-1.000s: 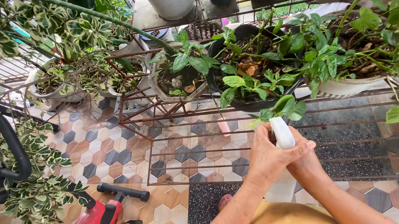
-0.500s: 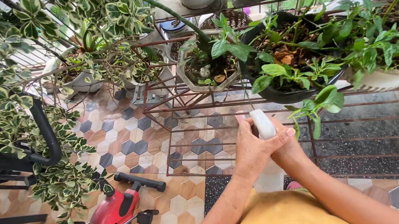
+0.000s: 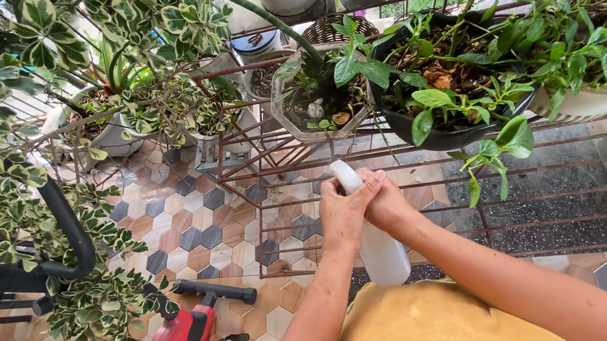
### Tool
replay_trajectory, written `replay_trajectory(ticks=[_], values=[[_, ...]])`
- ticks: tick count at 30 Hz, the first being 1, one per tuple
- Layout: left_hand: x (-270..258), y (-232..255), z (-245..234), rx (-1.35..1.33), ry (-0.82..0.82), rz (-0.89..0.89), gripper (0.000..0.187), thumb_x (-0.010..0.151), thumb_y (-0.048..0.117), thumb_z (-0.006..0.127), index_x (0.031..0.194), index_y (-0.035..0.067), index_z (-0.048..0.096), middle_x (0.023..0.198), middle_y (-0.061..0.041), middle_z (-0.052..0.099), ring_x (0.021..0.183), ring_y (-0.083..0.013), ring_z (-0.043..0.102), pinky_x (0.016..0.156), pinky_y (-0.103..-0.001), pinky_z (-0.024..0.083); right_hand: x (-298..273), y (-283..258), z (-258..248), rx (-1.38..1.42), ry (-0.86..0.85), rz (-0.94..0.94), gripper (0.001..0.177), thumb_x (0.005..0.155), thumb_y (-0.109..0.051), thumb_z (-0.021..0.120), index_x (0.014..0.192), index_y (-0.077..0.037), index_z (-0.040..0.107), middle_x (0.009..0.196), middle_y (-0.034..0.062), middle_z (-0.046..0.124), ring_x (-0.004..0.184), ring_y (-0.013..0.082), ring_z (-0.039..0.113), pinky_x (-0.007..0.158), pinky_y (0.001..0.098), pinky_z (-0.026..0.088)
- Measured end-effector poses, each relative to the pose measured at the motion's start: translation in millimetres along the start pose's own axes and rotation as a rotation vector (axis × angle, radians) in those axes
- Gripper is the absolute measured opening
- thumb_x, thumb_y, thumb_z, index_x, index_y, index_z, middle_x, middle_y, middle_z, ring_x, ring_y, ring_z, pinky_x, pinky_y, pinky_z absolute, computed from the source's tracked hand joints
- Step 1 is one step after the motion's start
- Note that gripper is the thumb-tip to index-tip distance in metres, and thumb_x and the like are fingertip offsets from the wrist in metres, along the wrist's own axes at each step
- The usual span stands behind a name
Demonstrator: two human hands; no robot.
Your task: The person sprays water from a handheld spray bottle onto various potted plants arranged on a metal rack and a small table on a balcony. The person moves between plants, adjusting the spray direction to cover leaves and soil.
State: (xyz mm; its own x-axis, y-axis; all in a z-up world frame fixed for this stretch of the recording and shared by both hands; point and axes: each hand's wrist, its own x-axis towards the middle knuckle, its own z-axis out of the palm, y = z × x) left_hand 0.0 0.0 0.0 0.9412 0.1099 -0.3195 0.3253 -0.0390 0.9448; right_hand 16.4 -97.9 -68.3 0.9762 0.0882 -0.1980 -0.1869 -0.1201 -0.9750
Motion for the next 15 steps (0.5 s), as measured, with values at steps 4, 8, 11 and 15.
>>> replay_trajectory(ticks=[4,8,11,15], values=[[11.8,-0.2,-17.9,0.077,-0.097,0.052,0.094,0.058,0.048,0.095,0.124,-0.006,0.055,0.115,-0.015,0.068,0.103,-0.0195,0.067,0.092,-0.033,0.055,-2.4,3.6,11.9,0.015,0.041,-0.123,0.014,0.09,-0.014,0.066,0.101,-0.007,0.062,0.084,0.0028,0.067,0.076,0.0118,0.06,0.067,0.0315,0.052],[14.7,4.4,-32.5,0.146,-0.103,0.065,0.098,0.056,0.048,0.096,0.126,-0.006,0.053,0.118,-0.015,0.066,0.107,-0.0203,0.066,0.092,-0.035,0.056,-2.5,-7.0,24.7,0.1,0.045,-0.04,0.018,0.09,-0.014,0.066,0.106,-0.006,0.064,0.086,0.0028,0.066,0.077,0.0117,0.059,0.066,0.0327,0.051],[15.8,10.4,-41.4,0.142,-0.075,0.013,0.098,0.056,0.048,0.095,0.127,-0.005,0.054,0.117,-0.016,0.069,0.106,-0.0217,0.069,0.093,-0.034,0.055,1.0,-16.1,34.3,0.129,0.037,0.003,0.019,0.089,-0.013,0.066,0.107,-0.006,0.064,0.088,0.0028,0.067,0.079,0.0114,0.06,0.069,0.0317,0.052],[16.5,12.4,-45.1,-0.006,-0.062,0.011,0.094,0.059,0.045,0.094,0.128,-0.005,0.054,0.117,-0.017,0.07,0.106,-0.0225,0.069,0.093,-0.035,0.055,9.2,-15.6,41.7,0.13,0.034,-0.093,0.018,0.089,-0.012,0.067,0.105,-0.003,0.067,0.091,0.0038,0.068,0.082,0.0119,0.062,0.072,0.0309,0.053]])
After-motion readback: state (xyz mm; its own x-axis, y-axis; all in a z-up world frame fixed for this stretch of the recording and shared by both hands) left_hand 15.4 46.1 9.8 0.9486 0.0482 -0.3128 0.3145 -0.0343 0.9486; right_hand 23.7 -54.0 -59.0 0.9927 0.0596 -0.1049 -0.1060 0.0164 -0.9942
